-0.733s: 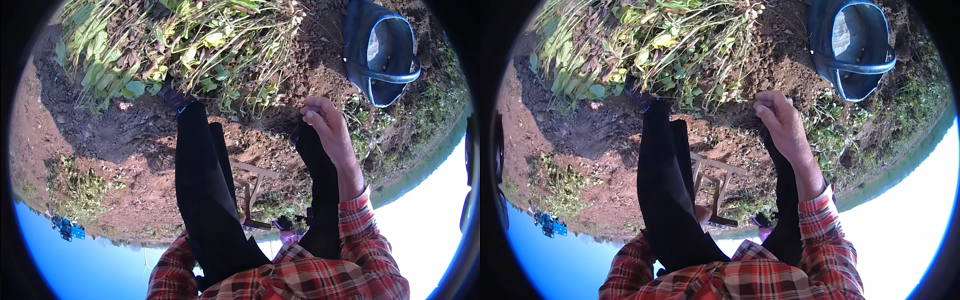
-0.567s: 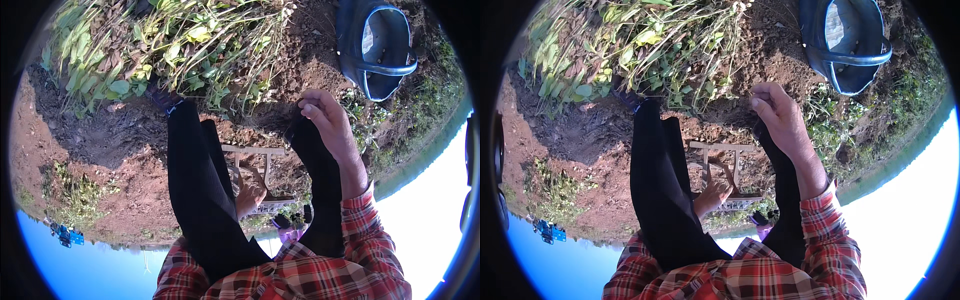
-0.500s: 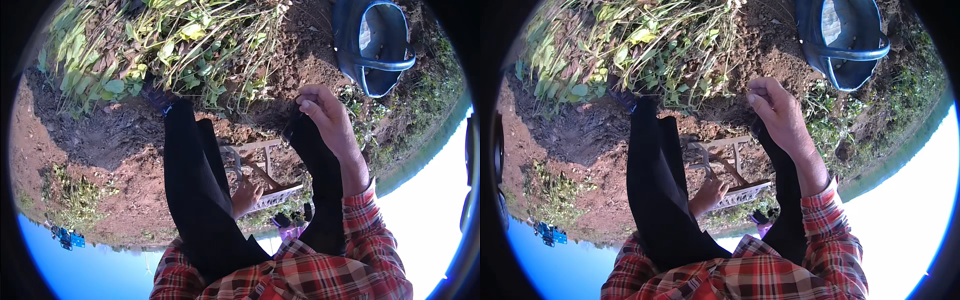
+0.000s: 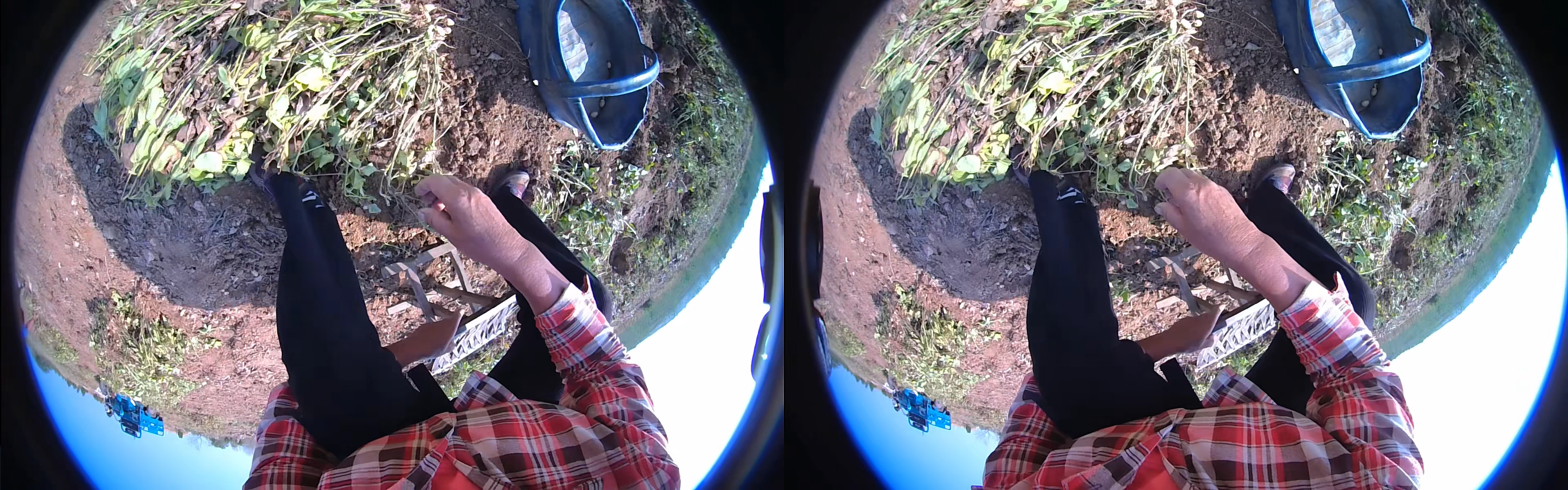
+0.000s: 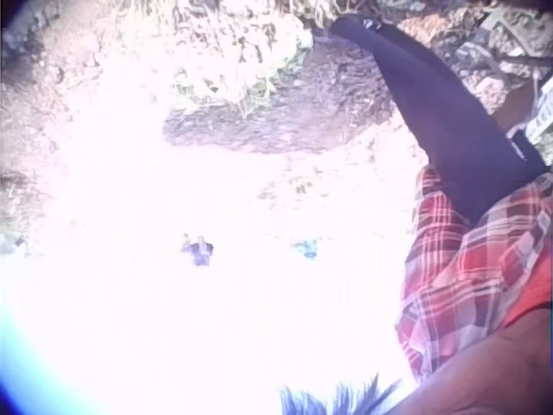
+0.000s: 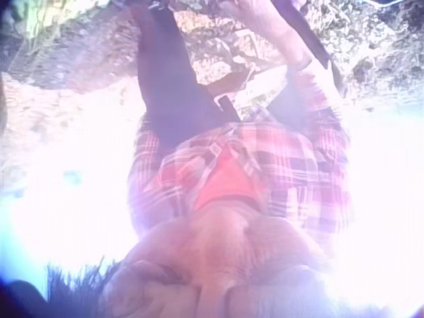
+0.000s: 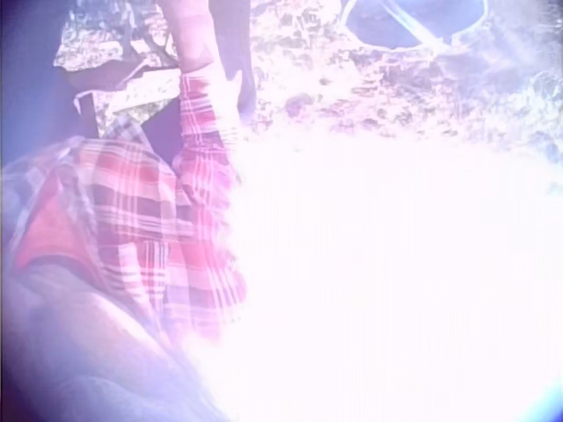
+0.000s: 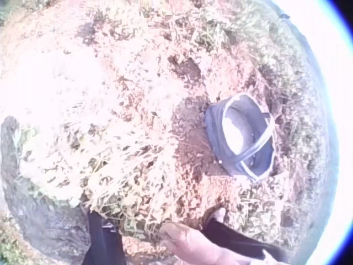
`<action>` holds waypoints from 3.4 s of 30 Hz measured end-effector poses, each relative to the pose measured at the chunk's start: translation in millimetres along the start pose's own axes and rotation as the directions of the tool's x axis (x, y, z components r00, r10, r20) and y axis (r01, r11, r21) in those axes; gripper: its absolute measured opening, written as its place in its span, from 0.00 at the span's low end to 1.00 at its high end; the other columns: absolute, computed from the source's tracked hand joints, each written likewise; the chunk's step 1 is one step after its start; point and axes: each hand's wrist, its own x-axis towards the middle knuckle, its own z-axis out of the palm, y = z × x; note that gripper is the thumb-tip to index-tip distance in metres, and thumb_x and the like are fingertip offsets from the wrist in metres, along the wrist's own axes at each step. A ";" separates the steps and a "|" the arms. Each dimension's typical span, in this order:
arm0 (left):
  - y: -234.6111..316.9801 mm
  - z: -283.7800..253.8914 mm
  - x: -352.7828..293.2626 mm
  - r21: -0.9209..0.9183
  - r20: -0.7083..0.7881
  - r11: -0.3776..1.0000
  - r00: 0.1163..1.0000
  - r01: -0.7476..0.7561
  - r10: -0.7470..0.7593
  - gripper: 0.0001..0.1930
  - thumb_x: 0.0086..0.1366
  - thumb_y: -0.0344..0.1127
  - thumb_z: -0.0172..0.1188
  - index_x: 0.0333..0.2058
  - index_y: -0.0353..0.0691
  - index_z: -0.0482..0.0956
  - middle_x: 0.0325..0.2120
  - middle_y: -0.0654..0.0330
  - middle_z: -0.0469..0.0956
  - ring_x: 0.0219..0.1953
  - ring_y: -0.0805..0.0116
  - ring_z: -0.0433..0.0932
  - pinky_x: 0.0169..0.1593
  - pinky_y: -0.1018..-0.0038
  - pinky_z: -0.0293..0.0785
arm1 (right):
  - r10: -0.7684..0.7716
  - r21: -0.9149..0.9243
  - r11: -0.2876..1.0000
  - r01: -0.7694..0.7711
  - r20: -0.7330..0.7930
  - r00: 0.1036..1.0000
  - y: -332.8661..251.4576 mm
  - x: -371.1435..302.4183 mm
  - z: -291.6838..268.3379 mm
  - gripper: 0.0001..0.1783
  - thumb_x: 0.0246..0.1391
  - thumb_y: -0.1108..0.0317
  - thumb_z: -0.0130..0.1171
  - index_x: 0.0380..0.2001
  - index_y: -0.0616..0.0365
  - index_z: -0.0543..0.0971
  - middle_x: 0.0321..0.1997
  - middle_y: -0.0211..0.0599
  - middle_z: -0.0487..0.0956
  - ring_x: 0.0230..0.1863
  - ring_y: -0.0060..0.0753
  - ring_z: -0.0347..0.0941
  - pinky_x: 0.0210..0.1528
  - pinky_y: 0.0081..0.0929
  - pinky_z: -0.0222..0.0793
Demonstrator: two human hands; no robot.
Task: The person sits on a small stool in a field and shucks peanuts from their vines by hand. They repeatedly pull the peanuts from the pods and drop them into a blue basket placed on the ground beside them.
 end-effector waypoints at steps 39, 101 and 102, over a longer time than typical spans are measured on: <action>93.8 -228.5 -85.6 0.190 -0.400 0.965 0.883 -0.180 0.243 0.23 0.58 0.48 0.64 0.47 0.41 0.75 0.46 0.52 0.75 0.54 0.54 0.70 0.55 0.60 0.66 | -0.127 0.127 0.946 0.299 -0.703 0.700 28.2 -162.3 -37.2 0.11 0.52 0.67 0.60 0.35 0.64 0.75 0.30 0.44 0.79 0.34 0.38 0.77 0.38 0.33 0.72; 193.4 -184.4 -270.3 -0.137 -0.709 0.819 0.633 -0.557 0.311 0.22 0.63 0.44 0.56 0.50 0.34 0.75 0.46 0.45 0.65 0.50 0.46 0.66 0.56 0.56 0.62 | -0.335 0.715 0.479 0.508 -0.386 0.859 -51.4 -210.9 26.5 0.50 0.43 0.54 0.73 0.62 0.65 0.57 0.57 0.41 0.70 0.57 0.34 0.67 0.60 0.32 0.63; 193.9 -185.8 -270.7 0.023 -0.753 0.832 0.538 -0.554 0.379 0.19 0.62 0.38 0.57 0.49 0.33 0.75 0.50 0.42 0.65 0.52 0.45 0.65 0.56 0.57 0.61 | -0.347 0.727 0.458 0.511 -0.384 0.856 -48.2 -210.7 26.6 0.49 0.43 0.55 0.74 0.62 0.64 0.58 0.56 0.40 0.71 0.56 0.34 0.68 0.59 0.32 0.63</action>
